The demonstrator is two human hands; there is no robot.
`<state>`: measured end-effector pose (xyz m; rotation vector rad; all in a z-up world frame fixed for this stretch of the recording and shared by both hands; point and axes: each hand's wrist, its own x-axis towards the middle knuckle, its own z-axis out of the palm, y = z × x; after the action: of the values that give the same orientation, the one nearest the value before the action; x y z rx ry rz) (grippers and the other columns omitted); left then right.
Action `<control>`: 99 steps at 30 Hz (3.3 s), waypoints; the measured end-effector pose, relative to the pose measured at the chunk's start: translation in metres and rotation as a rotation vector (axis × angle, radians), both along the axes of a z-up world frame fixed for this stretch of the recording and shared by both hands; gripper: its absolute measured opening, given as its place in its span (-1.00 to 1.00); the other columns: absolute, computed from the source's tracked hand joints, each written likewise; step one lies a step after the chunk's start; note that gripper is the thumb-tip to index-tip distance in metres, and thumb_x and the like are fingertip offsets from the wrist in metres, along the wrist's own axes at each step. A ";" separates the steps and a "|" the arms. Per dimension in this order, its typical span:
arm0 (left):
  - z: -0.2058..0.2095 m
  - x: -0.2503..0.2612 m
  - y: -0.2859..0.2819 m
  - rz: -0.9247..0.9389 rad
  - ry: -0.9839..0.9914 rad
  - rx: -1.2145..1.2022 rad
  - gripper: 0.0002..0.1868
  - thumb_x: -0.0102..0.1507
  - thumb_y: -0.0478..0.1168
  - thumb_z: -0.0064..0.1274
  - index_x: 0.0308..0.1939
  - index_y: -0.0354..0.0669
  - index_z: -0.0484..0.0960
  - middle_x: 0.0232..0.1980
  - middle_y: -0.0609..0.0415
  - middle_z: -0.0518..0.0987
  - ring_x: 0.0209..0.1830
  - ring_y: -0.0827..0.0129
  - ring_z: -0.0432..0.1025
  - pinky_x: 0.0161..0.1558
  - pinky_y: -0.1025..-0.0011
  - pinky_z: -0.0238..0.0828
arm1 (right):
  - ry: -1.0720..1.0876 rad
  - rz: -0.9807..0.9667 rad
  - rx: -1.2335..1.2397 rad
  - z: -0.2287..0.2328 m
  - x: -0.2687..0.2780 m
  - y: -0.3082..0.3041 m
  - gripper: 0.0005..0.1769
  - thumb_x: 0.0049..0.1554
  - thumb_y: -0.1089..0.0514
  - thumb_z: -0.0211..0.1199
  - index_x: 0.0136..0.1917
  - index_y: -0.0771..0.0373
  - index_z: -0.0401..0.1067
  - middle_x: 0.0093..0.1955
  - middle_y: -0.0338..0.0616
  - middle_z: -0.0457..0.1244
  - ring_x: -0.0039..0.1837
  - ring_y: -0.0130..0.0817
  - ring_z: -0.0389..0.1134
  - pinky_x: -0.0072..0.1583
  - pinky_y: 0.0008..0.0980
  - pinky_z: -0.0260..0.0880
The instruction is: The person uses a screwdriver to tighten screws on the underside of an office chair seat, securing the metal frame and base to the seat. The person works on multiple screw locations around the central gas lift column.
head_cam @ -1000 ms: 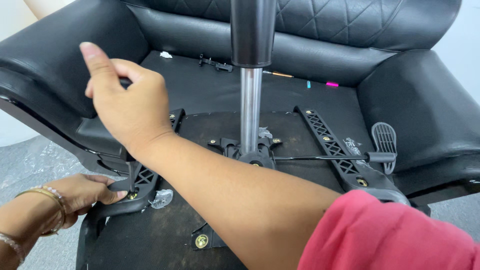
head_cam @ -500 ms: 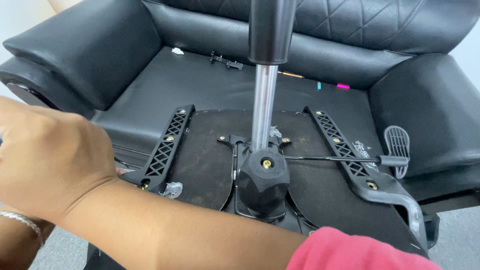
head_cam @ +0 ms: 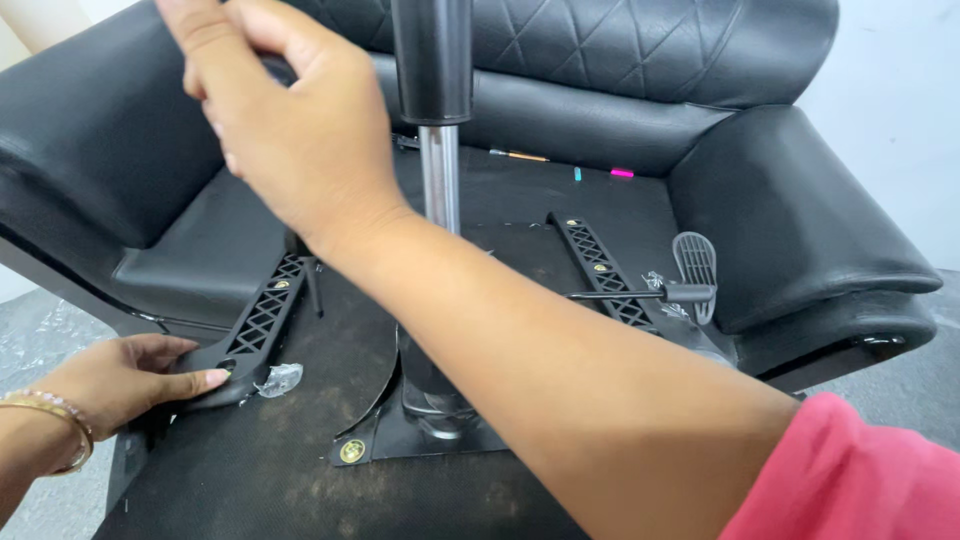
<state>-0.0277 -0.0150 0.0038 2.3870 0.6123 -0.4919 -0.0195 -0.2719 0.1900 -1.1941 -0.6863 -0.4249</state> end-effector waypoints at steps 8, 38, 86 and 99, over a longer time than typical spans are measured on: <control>-0.010 0.019 -0.003 -0.162 0.064 0.335 0.00 -0.05 0.14 0.53 0.39 -0.20 0.55 0.16 -0.25 0.70 0.10 0.01 0.59 0.16 0.19 0.57 | 0.178 0.117 0.130 0.021 -0.042 -0.052 -0.45 0.33 -0.16 0.26 -0.29 0.31 0.34 -0.45 -0.29 0.12 -0.43 -0.57 0.13 -0.37 -0.49 0.14; 0.073 -0.118 -0.209 0.202 -0.772 -0.957 -0.57 0.25 -0.53 0.04 0.20 -0.48 0.37 -0.01 -0.11 0.53 0.05 0.19 0.61 0.06 0.31 0.50 | 0.447 -0.072 0.004 0.013 -0.133 -0.180 -0.53 0.27 -0.09 0.16 -0.37 0.23 0.33 -0.49 -0.26 0.12 -0.44 -0.51 0.18 -0.33 -0.49 0.26; 0.055 -0.055 -0.444 -0.511 -0.567 -0.794 -0.78 0.13 -0.41 0.25 -0.15 -0.14 0.76 -0.23 0.19 0.75 -0.26 0.61 0.59 -0.13 0.59 0.55 | 0.396 -0.500 -0.414 0.017 -0.075 -0.330 -0.83 0.18 0.15 0.38 -0.15 0.27 0.48 -0.30 -0.23 0.31 -0.35 -0.55 0.31 -0.31 -0.50 0.37; 0.041 -0.047 -0.446 -0.612 -0.690 -0.800 -0.73 0.13 -0.49 0.17 -0.09 -0.24 0.60 -0.21 0.10 0.69 -0.24 0.50 0.65 -0.14 0.55 0.62 | 0.388 -0.368 -0.288 0.004 -0.058 -0.364 -0.89 0.27 0.24 0.25 -0.12 0.24 0.41 -0.19 -0.19 0.29 -0.21 -0.46 0.32 -0.09 -0.36 0.43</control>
<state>-0.0744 -0.4611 0.0450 1.7307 -0.5527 -0.0829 -0.0776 -0.6357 0.1943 -1.6318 -0.1912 -0.3905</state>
